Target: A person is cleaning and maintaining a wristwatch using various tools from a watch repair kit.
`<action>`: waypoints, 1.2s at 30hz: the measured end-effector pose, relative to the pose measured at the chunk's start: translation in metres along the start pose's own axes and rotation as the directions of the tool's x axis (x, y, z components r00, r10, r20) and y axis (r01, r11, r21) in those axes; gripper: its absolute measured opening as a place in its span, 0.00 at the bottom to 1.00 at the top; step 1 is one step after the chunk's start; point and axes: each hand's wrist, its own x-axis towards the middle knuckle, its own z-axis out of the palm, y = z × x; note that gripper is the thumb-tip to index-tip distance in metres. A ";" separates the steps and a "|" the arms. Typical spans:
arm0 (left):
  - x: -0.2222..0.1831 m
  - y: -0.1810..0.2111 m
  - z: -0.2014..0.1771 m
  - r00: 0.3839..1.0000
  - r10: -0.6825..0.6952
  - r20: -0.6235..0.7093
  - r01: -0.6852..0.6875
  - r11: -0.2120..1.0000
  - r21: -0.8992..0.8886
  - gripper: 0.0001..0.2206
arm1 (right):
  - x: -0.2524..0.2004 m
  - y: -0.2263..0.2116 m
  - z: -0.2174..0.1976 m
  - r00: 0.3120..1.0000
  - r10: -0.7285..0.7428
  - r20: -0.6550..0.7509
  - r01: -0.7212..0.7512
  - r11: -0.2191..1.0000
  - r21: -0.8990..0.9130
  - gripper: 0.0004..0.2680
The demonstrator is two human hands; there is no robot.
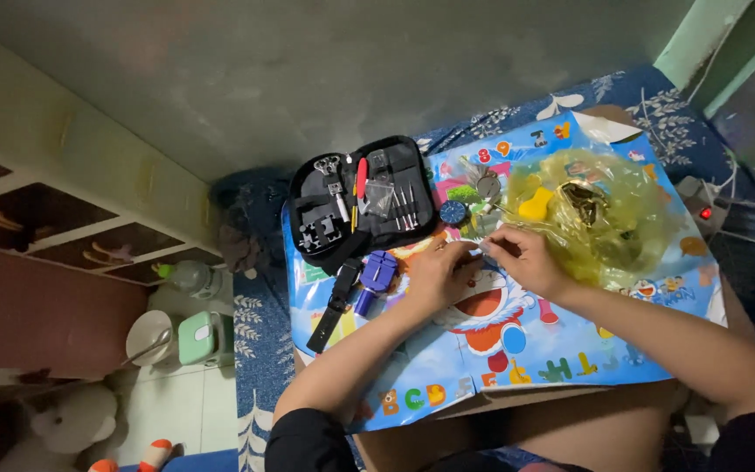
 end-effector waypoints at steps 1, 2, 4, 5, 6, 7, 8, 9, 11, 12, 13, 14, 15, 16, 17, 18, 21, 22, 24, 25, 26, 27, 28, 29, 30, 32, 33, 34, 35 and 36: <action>0.000 -0.004 0.001 1.000 -0.004 0.000 0.004 1.000 0.001 0.16 | 0.000 -0.002 -0.002 1.000 0.001 0.003 -0.001 1.000 0.001 0.04; 0.000 -0.007 0.002 1.000 -0.024 -0.017 0.023 0.999 -0.040 0.15 | 0.000 -0.003 -0.003 1.000 -0.007 0.017 0.007 1.000 -0.026 0.04; 0.000 -0.010 0.003 0.998 -0.049 -0.034 0.046 0.995 -0.085 0.15 | -0.002 0.000 -0.004 0.999 -0.011 0.035 0.013 0.998 -0.055 0.04; 0.001 -0.009 0.002 0.998 -0.017 -0.062 0.012 0.996 -0.087 0.13 | -0.002 0.003 -0.003 0.999 -0.031 0.013 0.031 0.999 -0.026 0.03; 0.001 -0.009 0.001 0.996 0.014 -0.090 -0.022 0.996 -0.087 0.11 | -0.003 0.005 -0.002 0.999 -0.050 -0.011 0.050 0.999 0.004 0.03; 0.002 -0.009 0.000 0.996 0.012 -0.092 -0.021 0.996 -0.091 0.11 | -0.003 0.005 -0.003 0.999 -0.049 -0.008 0.049 0.999 -0.001 0.03; 0.003 -0.009 -0.001 0.994 0.028 -0.103 -0.040 0.992 -0.120 0.10 | -0.003 0.004 -0.003 0.998 -0.060 -0.011 0.060 0.998 0.002 0.03; 0.004 -0.009 -0.002 0.992 0.045 -0.115 -0.062 0.987 -0.151 0.08 | -0.003 0.002 -0.004 0.997 -0.071 -0.015 0.071 0.997 0.003 0.03; 0.005 -0.004 -0.007 0.993 0.031 -0.117 -0.052 0.982 -0.182 0.08 | -0.004 0.013 0.000 0.997 -0.075 -0.012 0.075 0.997 0.013 0.03; 0.006 -0.002 -0.010 0.993 0.018 -0.115 -0.042 0.977 -0.208 0.07 | -0.003 0.019 0.001 0.997 -0.080 -0.009 0.080 0.996 0.030 0.03; 0.007 -0.002 -0.010 0.993 0.021 -0.118 -0.045 0.976 -0.212 0.07 | -0.006 0.015 -0.001 0.997 -0.080 -0.010 0.081 0.996 0.024 0.03; 0.007 -0.002 -0.011 0.994 0.024 -0.110 -0.049 0.972 -0.232 0.07 | -0.008 0.011 -0.002 1.000 -0.023 -0.008 0.024 0.995 0.092 0.03; 0.008 -0.003 -0.012 0.994 0.027 -0.102 -0.052 0.967 -0.248 0.07 | -0.009 0.008 -0.002 0.999 0.032 -0.003 -0.031 0.986 0.163 0.04; 0.009 -0.002 -0.014 0.994 0.030 -0.104 -0.055 0.967 -0.249 0.07 | -0.009 0.010 -0.002 1.000 0.030 -0.005 -0.029 0.987 0.161 0.04; 0.009 -0.001 -0.015 0.994 0.033 -0.100 -0.058 0.966 -0.253 0.06 | -0.009 0.012 -0.001 0.997 0.071 0.015 -0.072 0.981 0.179 0.05; 0.009 0.000 -0.017 0.995 0.037 -0.096 -0.060 0.965 -0.257 0.06 | -0.010 0.015 0.000 0.993 0.111 0.034 -0.116 0.974 0.196 0.05; 0.009 0.000 -0.012 0.993 0.020 -0.112 -0.048 0.966 -0.256 0.05 | -0.009 0.027 0.001 0.996 0.087 0.009 -0.087 0.981 0.175 0.04; 0.008 -0.001 -0.010 0.994 0.019 -0.112 -0.047 0.966 -0.255 0.05 | -0.009 0.026 0.001 0.996 0.087 0.010 -0.088 0.981 0.176 0.04; 0.007 -0.004 -0.006 0.994 -0.026 -0.107 -0.002 0.969 -0.248 0.07 | -0.008 0.023 -0.001 0.995 0.097 -0.004 -0.095 0.981 0.171 0.05; 0.007 -0.002 -0.006 0.994 -0.025 -0.107 -0.002 0.969 -0.246 0.07 | -0.007 0.018 -0.001 0.995 0.095 -0.004 -0.093 0.981 0.172 0.05; 0.007 -0.001 -0.007 0.990 -0.042 -0.135 0.008 0.970 -0.243 0.06 | -0.006 0.014 -0.001 0.996 0.087 -0.012 -0.084 0.984 0.154 0.05; 0.007 0.001 -0.007 0.985 -0.058 -0.162 0.018 0.971 -0.239 0.05 | -0.005 0.009 -0.001 0.997 0.079 -0.021 -0.075 0.988 0.136 0.05; 0.008 0.000 -0.009 0.985 -0.057 -0.161 0.018 0.971 -0.237 0.05 | -0.005 0.010 0.000 0.997 0.078 -0.022 -0.074 0.988 0.138 0.05; 0.008 0.000 -0.011 0.982 -0.033 -0.188 -0.019 0.963 -0.267 0.05 | -0.005 0.012 0.001 0.999 0.019 -0.038 -0.015 0.996 0.084 0.06; 0.008 -0.001 -0.012 0.976 -0.010 -0.216 -0.056 0.953 -0.296 0.05 | -0.005 0.013 0.001 0.998 -0.042 -0.050 0.043 0.999 0.028 0.06; 0.010 0.005 -0.018 0.973 0.012 -0.231 -0.086 0.946 -0.312 0.05 | -0.006 0.007 0.001 0.997 -0.053 -0.061 0.057 0.997 0.060 0.07; 0.010 0.007 -0.021 0.968 0.033 -0.247 -0.115 0.938 -0.327 0.05 | -0.006 0.004 0.002 0.995 -0.064 -0.070 0.070 0.993 0.091 0.09; 0.011 0.006 -0.019 0.969 0.031 -0.246 -0.113 0.938 -0.328 0.05 | -0.006 0.005 0.001 0.996 -0.062 -0.069 0.068 0.994 0.091 0.09; 0.011 0.004 -0.017 0.962 0.051 -0.268 -0.140 0.936 -0.322 0.05 | -0.006 0.005 0.001 0.996 -0.070 -0.056 0.074 0.995 0.070 0.09; 0.011 0.002 -0.015 0.954 0.072 -0.290 -0.166 0.934 -0.316 0.06 | -0.006 0.006 0.001 0.996 -0.077 -0.043 0.079 0.996 0.049 0.09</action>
